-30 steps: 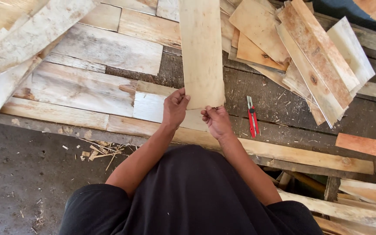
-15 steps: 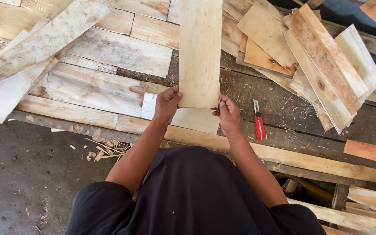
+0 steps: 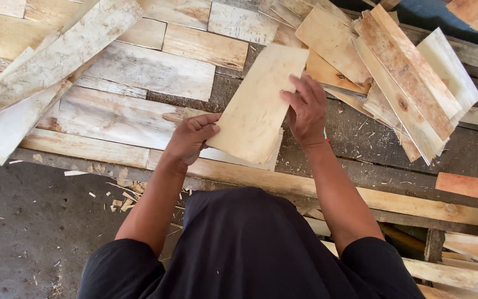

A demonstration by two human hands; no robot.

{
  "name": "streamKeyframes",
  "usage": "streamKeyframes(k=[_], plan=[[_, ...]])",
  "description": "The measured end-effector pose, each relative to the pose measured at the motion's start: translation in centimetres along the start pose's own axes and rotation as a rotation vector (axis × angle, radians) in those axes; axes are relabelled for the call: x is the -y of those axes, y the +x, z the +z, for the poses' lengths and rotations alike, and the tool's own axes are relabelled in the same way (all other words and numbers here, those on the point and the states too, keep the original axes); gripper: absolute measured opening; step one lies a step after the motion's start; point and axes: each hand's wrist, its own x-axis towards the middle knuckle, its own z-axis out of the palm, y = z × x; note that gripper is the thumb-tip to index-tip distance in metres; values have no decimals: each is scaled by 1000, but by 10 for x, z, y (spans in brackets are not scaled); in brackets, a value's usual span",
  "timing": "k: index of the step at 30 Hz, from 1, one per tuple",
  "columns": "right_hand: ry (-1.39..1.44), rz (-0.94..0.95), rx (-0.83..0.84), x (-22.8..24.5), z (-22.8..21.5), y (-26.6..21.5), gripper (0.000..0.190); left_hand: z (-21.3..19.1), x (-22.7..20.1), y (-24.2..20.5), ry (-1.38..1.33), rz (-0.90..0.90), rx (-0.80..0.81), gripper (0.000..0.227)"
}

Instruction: The recorder uses a utility knife to trim and score thin wood slats before arranging them on a workbench.

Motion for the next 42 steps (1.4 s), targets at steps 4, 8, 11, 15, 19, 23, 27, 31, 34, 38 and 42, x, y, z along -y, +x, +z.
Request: streamKeyframes(k=[4, 8, 11, 15, 19, 23, 27, 31, 34, 38, 42], plan=[[114, -48, -59, 15, -13, 9, 14, 19, -44, -17, -193, -8, -30, 41], [369, 365, 46, 28, -4, -5, 15, 30, -45, -1, -59, 77, -198, 54], [657, 628, 204, 27, 31, -19, 11, 14, 24, 25, 184, 371, 22, 43], [689, 745, 283, 8, 90, -51, 12, 6, 69, 41, 195, 225, -107, 59], [817, 879, 382, 7, 104, -58, 20, -21, 110, 68, 7, 54, -301, 45], [459, 749, 394, -8, 81, -76, 44, -48, 136, 103, 42, 22, -409, 45], [65, 805, 483, -33, 31, -117, 40, -56, 138, 124, 79, 11, -465, 43], [-283, 817, 426, -65, -1, -171, 55, -50, 126, 123, 200, 63, -506, 39], [-390, 834, 444, -77, -14, -200, 68, -38, 104, 105, 445, 114, -533, 37], [-325, 866, 473, -92, -11, -236, 61, -28, 77, 86, 955, 65, -602, 51], [-253, 973, 505, -97, -1, -242, 40, -18, 70, 73, 1322, 249, -664, 44]])
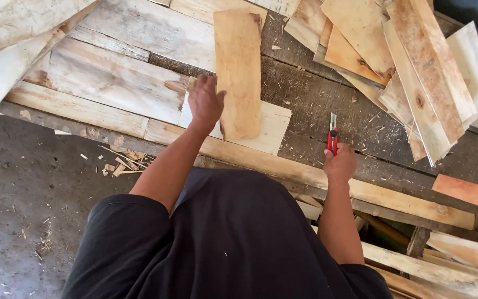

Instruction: The recorder uses a utility knife to trim and score thin wood slats before arranging them on a workbench.

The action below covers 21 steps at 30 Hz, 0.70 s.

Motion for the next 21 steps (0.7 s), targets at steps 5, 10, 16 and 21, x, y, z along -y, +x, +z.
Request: streamKeyframes(k=[5, 10, 16, 21], plan=[[2, 51, 113, 0, 2, 14, 30, 17, -19, -4, 323, 455, 326, 89], [42, 75, 176, 14, -9, 14, 25, 19, -37, -11, 465, 453, 573, 120], [292, 57, 304, 109, -28, 18, 29, 38, -35, -10, 468, 417, 587, 125], [369, -132, 347, 212, -36, 29, 59, 46, -34, -7, 399, 346, 623, 127]])
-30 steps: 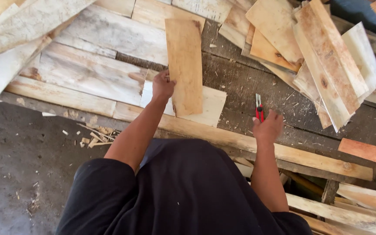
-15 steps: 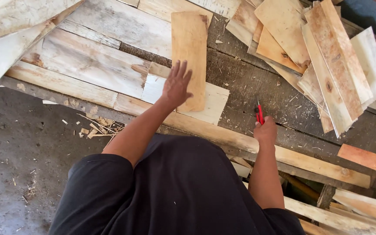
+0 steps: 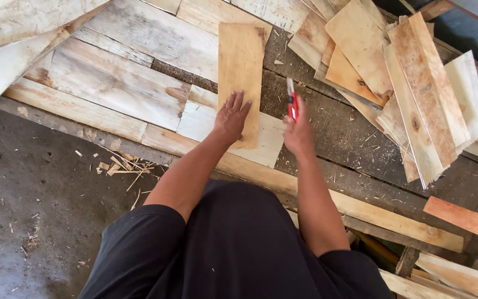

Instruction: The recorder uses a utility knife to trim and score thin wood slats before arranging them on a workbench.

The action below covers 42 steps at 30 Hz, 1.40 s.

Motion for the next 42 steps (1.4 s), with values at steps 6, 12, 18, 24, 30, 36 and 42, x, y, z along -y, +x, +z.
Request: streamKeyframes(k=[6, 12, 18, 24, 30, 36, 42], plan=[[-45, -275, 0, 40, 55, 75, 70, -4, -4, 0, -24, -25, 1, 124], [-135, -295, -17, 52, 89, 132, 74, -2, -1, 4, -44, -18, -20, 122], [-108, -618, -213, 52, 103, 149, 79, -7, -2, 6, -13, -21, 3, 119], [-166, -378, -74, 50, 103, 152, 70, -3, -2, 4, -32, -14, 13, 116], [-193, -393, -109, 64, 96, 149, 74, -10, -4, 2, -55, -10, -24, 115], [-286, -364, -93, 88, 80, 143, 66, 26, 0, 16, 6, -8, -114, 74], [-336, -183, 37, 101, 74, 138, 71, 23, 0, 14, -63, -20, -103, 68]])
